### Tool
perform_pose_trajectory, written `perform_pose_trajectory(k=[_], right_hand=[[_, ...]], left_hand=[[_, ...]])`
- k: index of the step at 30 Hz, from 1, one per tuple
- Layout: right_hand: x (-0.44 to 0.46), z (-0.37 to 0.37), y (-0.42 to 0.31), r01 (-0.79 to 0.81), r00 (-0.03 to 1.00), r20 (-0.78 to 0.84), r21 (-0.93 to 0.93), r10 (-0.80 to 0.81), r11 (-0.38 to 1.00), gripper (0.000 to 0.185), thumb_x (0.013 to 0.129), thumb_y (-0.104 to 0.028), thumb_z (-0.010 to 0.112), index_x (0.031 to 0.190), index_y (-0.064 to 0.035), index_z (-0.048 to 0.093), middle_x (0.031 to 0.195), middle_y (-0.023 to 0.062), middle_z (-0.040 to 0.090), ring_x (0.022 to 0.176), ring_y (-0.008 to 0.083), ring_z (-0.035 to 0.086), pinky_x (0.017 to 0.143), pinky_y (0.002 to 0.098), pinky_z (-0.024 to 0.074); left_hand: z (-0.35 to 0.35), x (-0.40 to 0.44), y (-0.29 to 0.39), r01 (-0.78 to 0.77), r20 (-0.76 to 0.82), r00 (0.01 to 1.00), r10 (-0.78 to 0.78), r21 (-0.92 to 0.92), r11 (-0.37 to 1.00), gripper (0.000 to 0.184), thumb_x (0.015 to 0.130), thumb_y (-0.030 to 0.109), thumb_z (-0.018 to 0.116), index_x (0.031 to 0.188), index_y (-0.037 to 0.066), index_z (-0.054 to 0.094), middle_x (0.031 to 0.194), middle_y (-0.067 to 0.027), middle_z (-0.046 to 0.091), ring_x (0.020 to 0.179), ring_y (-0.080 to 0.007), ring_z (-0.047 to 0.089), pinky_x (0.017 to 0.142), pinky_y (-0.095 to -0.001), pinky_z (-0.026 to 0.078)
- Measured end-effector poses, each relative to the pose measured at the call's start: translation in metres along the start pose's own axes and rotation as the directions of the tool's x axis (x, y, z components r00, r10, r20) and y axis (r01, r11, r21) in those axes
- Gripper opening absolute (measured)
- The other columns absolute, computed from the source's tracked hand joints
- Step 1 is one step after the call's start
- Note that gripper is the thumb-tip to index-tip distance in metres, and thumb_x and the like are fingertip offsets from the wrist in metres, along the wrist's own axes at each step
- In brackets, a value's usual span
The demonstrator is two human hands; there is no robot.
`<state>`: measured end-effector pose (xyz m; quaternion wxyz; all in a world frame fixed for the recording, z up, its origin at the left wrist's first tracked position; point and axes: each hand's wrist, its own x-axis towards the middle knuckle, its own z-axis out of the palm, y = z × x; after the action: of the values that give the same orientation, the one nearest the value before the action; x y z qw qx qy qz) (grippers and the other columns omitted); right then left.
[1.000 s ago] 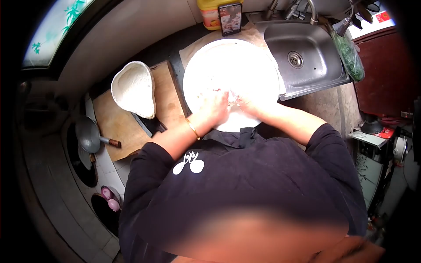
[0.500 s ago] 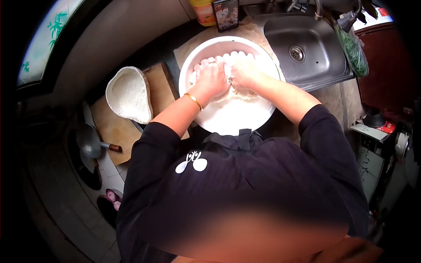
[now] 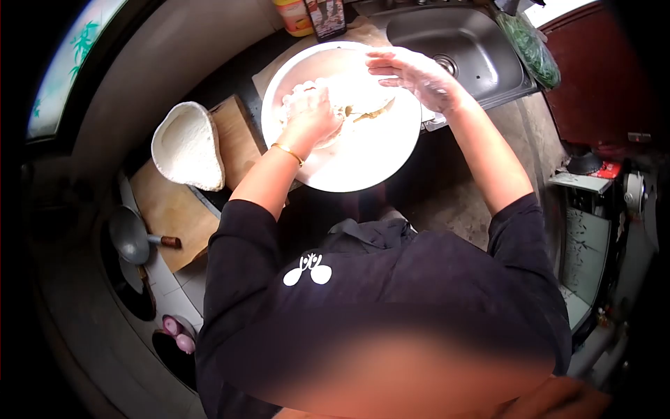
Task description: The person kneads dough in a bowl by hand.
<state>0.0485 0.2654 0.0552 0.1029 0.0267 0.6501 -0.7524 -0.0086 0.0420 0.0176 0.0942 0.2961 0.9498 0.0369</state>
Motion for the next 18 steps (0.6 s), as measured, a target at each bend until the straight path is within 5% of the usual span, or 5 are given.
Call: perform_pose_trajectory(k=[4, 7, 14, 18], right_hand=[[-0.036, -0.016, 0.004, -0.005, 0.998, -0.055, 0.545, 0.041, 0.838, 0.062, 0.096, -0.043, 0.047, 0.131, 0.0080, 0.046, 0.131, 0.0247, 0.051, 0.123, 0.0370, 0.050, 0.106, 0.0480, 0.0387], [-0.061, -0.017, 0.016, 0.080, 0.983, -0.176, 0.691, 0.060, 0.718, 0.063, 0.095, -0.042, 0.048, 0.131, 0.0094, 0.044, 0.129, 0.0287, 0.050, 0.125, 0.0418, 0.046, 0.107, 0.0508, 0.0362], [-0.089, -0.014, 0.032, 0.176, 0.966, -0.256, 0.736, 0.029, 0.654, 0.047, 0.094, -0.033, 0.051, 0.118, 0.0075, 0.052, 0.113, 0.0272, 0.058, 0.110, 0.0394, 0.056, 0.102, 0.0510, 0.0422], [-0.084, 0.013, 0.049, 0.031, 0.967, -0.223, 0.578, 0.121, 0.815, 0.047, 0.093, -0.031, 0.056, 0.123, 0.0052, 0.049, 0.121, 0.0272, 0.054, 0.112, 0.0386, 0.056, 0.097, 0.0481, 0.0464]], left_hand=[[0.001, -0.002, 0.001, -0.028, 0.008, 1.000, 0.028, 0.000, 1.000, 0.053, 0.076, 0.031, 0.063, 0.118, 0.002, 0.051, 0.112, -0.0188, 0.058, 0.109, -0.0336, 0.055, 0.091, -0.0469, 0.043], [0.004, -0.002, 0.000, -0.037, -0.001, 0.999, 0.037, 0.022, 0.999, 0.052, 0.076, 0.031, 0.063, 0.117, 0.001, 0.052, 0.110, -0.0190, 0.058, 0.108, -0.0341, 0.055, 0.089, -0.0473, 0.044], [0.002, -0.004, -0.003, -0.095, -0.013, 0.995, 0.095, -0.014, 0.995, 0.048, 0.077, 0.032, 0.062, 0.111, -0.001, 0.055, 0.110, -0.0201, 0.058, 0.107, -0.0347, 0.056, 0.089, -0.0473, 0.045], [0.002, -0.007, -0.004, -0.102, -0.022, 0.995, 0.101, -0.027, 0.994, 0.049, 0.075, 0.030, 0.064, 0.112, -0.001, 0.054, 0.114, -0.0202, 0.057, 0.108, -0.0363, 0.054, 0.089, -0.0473, 0.045]])
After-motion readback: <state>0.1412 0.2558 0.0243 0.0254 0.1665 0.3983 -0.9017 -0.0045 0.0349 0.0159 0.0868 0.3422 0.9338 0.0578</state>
